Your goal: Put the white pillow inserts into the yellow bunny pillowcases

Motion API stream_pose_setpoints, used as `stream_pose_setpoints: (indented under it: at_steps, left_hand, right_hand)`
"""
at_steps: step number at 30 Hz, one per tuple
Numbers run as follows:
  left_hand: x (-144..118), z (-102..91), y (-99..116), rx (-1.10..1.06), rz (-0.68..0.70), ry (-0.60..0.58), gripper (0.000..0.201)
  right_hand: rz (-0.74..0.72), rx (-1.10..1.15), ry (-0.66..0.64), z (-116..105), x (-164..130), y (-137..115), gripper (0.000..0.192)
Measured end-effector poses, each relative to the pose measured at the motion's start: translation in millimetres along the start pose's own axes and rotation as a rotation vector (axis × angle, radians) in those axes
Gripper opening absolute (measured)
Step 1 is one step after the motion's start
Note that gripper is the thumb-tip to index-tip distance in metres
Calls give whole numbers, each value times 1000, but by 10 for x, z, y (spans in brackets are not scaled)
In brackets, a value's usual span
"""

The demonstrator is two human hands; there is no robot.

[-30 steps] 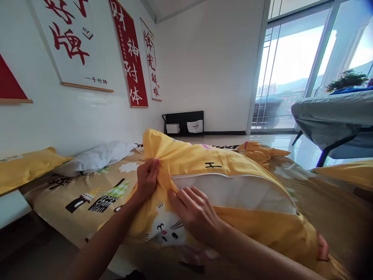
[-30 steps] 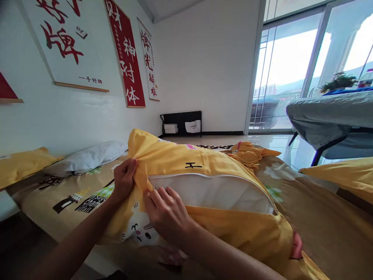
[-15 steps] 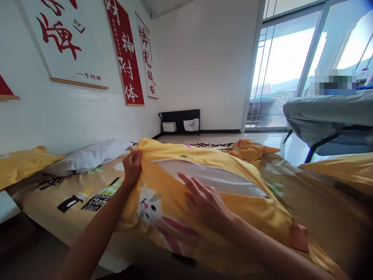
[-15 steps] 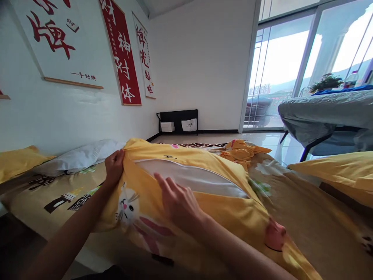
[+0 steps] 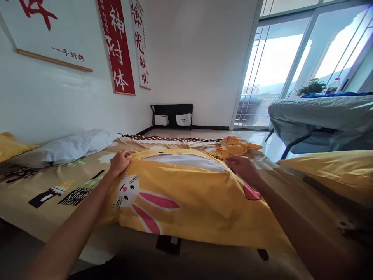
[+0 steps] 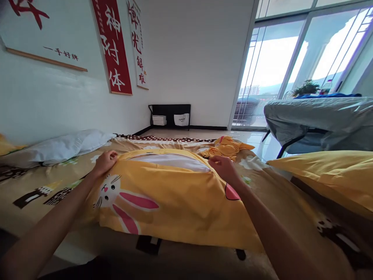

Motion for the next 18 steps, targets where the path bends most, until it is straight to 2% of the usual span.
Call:
stream_pose_setpoints:
  at_steps: [1, 2, 5, 6, 8, 10, 12, 14, 16, 18]
  left_hand:
    - [4, 28, 136, -16, 54, -49, 7]
    - [-13, 72, 301, -40, 121, -120, 14]
    - [-193, 331, 907, -137, 352, -461, 29]
    - [-281, 456, 1117, -165, 419, -573, 31]
    - [-466, 741, 1491, -172, 568, -742, 35]
    - [-626, 1027, 1757, -119, 689, -833, 40]
    - [-737, 1253, 1896, -35, 715, -897, 47]
    - [-800, 1375, 1935, 79, 645, -985, 55]
    - [-835, 1393, 1928, 169, 546, -1074, 61]
    - [-866, 1355, 1924, 188, 486, -1111, 66]
  right_hand:
    - [16, -118, -5, 23, 16, 55, 35]
    - [28, -225, -58, 54, 30, 94, 36]
    - [49, -446, -272, 151, 60, 113, 42]
    - [63, -507, -301, 175, 67, 88, 41]
    - [124, -618, -291, 204, 74, 12, 39]
    - [201, -729, -271, 204, 68, -78, 37]
    - [259, -806, -257, 155, 47, -161, 34]
    - [270, -844, -242, 48, 5, -223, 29]
    - [254, -858, -223, -100, -66, -255, 26]
    - [232, -858, -180, -254, -176, -254, 27]
Point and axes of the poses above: each hand's wrist, its own x-axis towards the middle knuckle, its own z-axis out of the palm, y = z × x, the point moved 1 cm from there along x, towards the middle knuckle, and after that the axes turned 11 degrees about -x, right-handed, at the moved point
